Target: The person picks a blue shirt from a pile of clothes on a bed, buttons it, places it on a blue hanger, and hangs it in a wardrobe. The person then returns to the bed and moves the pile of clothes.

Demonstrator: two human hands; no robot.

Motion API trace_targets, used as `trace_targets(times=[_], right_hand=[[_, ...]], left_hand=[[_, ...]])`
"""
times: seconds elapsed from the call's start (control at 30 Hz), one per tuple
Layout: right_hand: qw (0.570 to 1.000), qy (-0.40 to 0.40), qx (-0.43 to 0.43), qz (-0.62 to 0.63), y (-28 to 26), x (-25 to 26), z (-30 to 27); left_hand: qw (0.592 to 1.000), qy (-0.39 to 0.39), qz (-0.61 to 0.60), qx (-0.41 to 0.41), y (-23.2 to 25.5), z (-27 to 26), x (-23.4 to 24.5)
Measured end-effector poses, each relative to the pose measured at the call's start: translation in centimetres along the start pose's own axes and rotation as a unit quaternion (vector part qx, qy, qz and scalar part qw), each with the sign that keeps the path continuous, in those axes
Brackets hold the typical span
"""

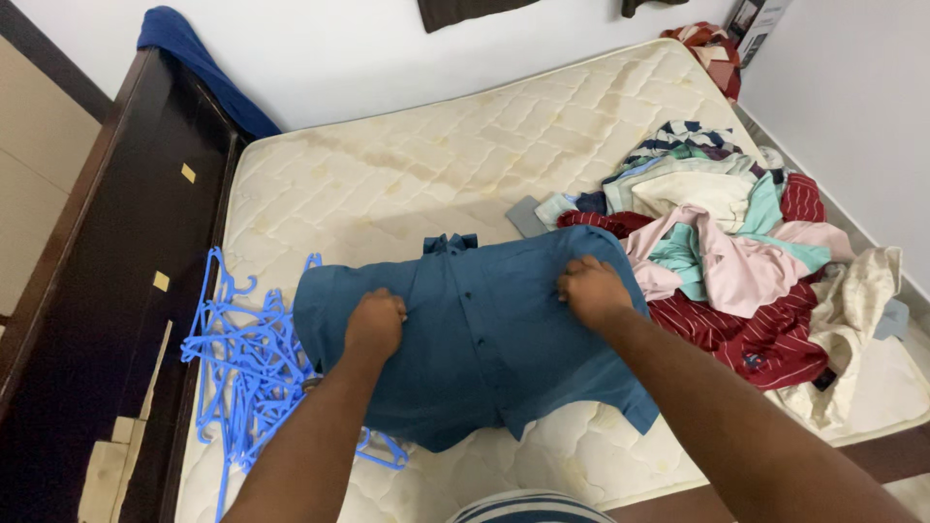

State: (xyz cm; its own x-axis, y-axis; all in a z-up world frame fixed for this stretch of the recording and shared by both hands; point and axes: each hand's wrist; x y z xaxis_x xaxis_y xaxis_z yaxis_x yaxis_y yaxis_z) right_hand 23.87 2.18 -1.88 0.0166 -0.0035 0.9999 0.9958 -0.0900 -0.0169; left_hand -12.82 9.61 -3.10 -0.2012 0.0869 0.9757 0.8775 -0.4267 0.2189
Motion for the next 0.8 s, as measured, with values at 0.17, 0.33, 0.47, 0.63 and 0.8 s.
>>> trace_targets(times=[0.17,0.33,0.47,0.63,0.8], right_hand=[[0.986,0.106,0.122,0.029,0.7,-0.1,-0.3],[0.985,-0.067,0.119,0.109,2.1,1.4,-0.4],[0.96,-0.245,0.119,0.055,2.6,1.0,-0.5],[0.893,-0.417,0.169,0.007,1.9,-2.4,-1.0],[0.845,-0.49,0.198,-0.08,-0.5,-3.0,-1.7]], left_hand=[[0.97,0.121,-0.136,-0.16,-0.9,-1.4,0.5],[0.965,0.051,-0.25,-0.065,-1.6,-1.9,0.6],[0.956,-0.062,-0.263,-0.112,-3.8,-1.6,-0.9],[0.921,-0.299,-0.223,-0.109,-4.3,-1.9,-1.6],[0.885,-0.395,-0.192,-0.156,-3.7,-2.4,-2.4]])
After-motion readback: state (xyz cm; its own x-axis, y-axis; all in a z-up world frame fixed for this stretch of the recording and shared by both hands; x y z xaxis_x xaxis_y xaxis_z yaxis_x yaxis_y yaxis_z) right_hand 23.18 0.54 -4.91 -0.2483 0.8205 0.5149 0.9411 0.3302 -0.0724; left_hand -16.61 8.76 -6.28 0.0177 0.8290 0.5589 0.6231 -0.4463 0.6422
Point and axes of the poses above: each hand's wrist, its own z-axis towards the middle knuckle, its own x-axis out of the back of the hand, y = z × x, and after that the axes turned 9 degrees about -x, right-handed
